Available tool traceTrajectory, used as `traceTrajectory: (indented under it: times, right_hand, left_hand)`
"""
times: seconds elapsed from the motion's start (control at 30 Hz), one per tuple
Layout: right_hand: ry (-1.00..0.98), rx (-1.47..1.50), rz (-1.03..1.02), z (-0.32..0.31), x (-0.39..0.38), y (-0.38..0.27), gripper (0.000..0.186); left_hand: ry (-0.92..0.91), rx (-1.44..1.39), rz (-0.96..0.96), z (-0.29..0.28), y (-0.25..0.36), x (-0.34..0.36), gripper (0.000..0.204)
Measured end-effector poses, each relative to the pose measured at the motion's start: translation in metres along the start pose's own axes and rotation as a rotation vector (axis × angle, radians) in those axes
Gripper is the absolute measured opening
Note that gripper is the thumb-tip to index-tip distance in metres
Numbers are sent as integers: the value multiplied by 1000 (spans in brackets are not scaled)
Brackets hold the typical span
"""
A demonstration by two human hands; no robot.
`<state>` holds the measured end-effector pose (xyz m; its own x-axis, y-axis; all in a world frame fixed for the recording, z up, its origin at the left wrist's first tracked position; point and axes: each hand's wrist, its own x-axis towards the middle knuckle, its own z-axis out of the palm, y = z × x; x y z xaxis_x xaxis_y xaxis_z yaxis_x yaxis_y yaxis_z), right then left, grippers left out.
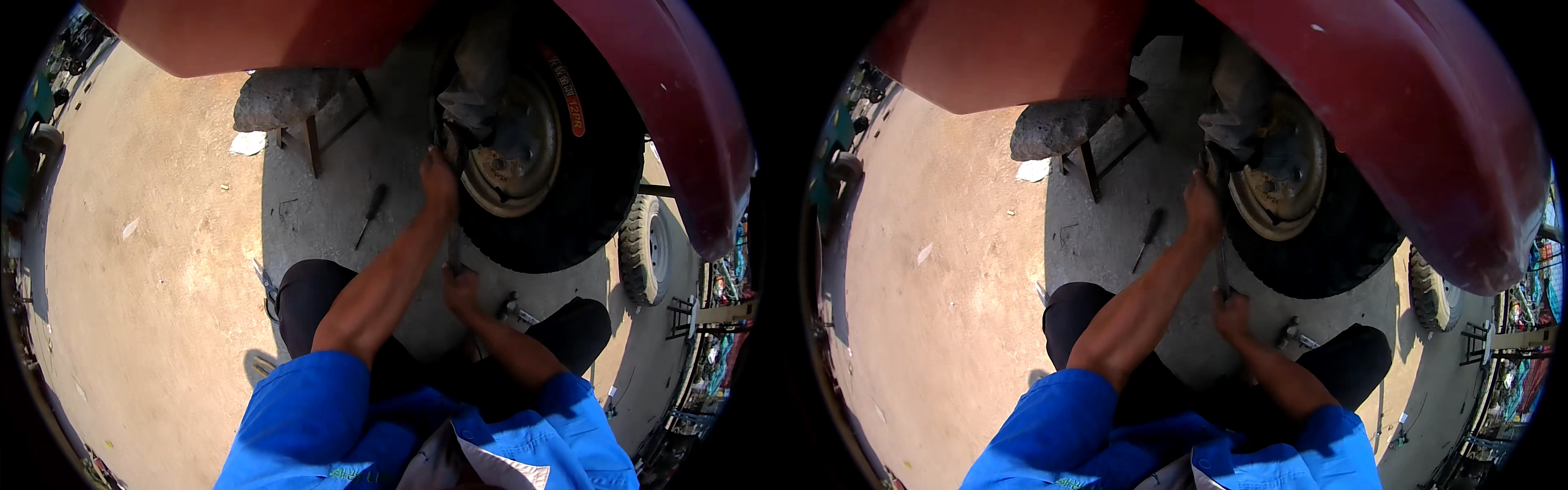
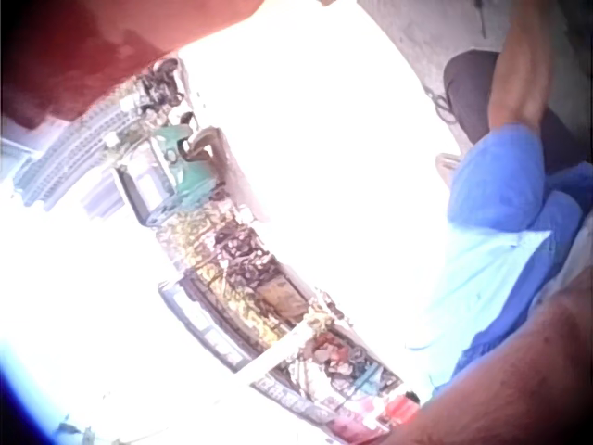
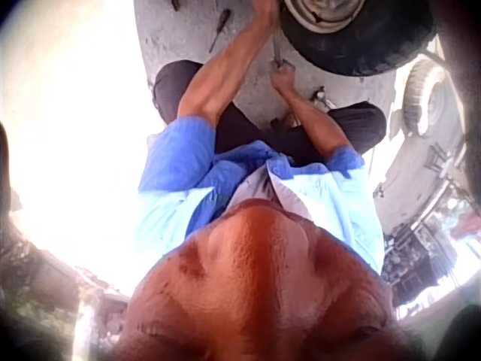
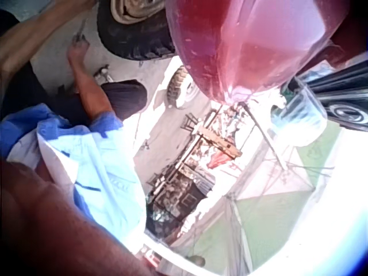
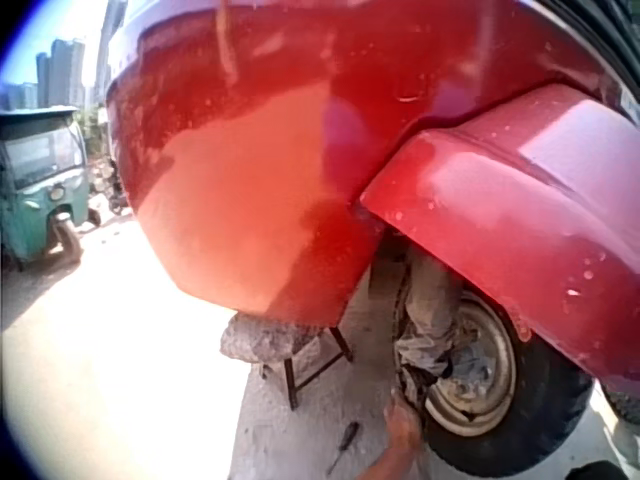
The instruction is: The person uses a wrench to loosen and remove bolts from the wheel hub of a red three-wheeled vehicle. They work on the wheel assembly while sitting on the ground, assisted by another person who is also working on the vehicle.
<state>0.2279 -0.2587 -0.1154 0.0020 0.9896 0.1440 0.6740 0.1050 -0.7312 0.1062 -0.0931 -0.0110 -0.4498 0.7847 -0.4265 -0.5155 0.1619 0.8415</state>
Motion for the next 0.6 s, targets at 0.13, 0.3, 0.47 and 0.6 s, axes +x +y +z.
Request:
traceTrajectory:
  times: [0.13,0.3,0.47,0.6]
  right_hand:
    - [-82,-38,11,7,5,2,36]
    - [-29,4,3,27,13,-1,37]
    - [-30,138,-29,34,17,21,40]
    - [-212,123,178,23,17,11,33]
  left_hand:
    - [-9,24,24,-7,-9,10,58]
    - [-22,28,57,-7,-16,26,56]
    - [-78,46,78,-5,-19,30,56]
    - [-184,-4,64,-15,-18,28,56]
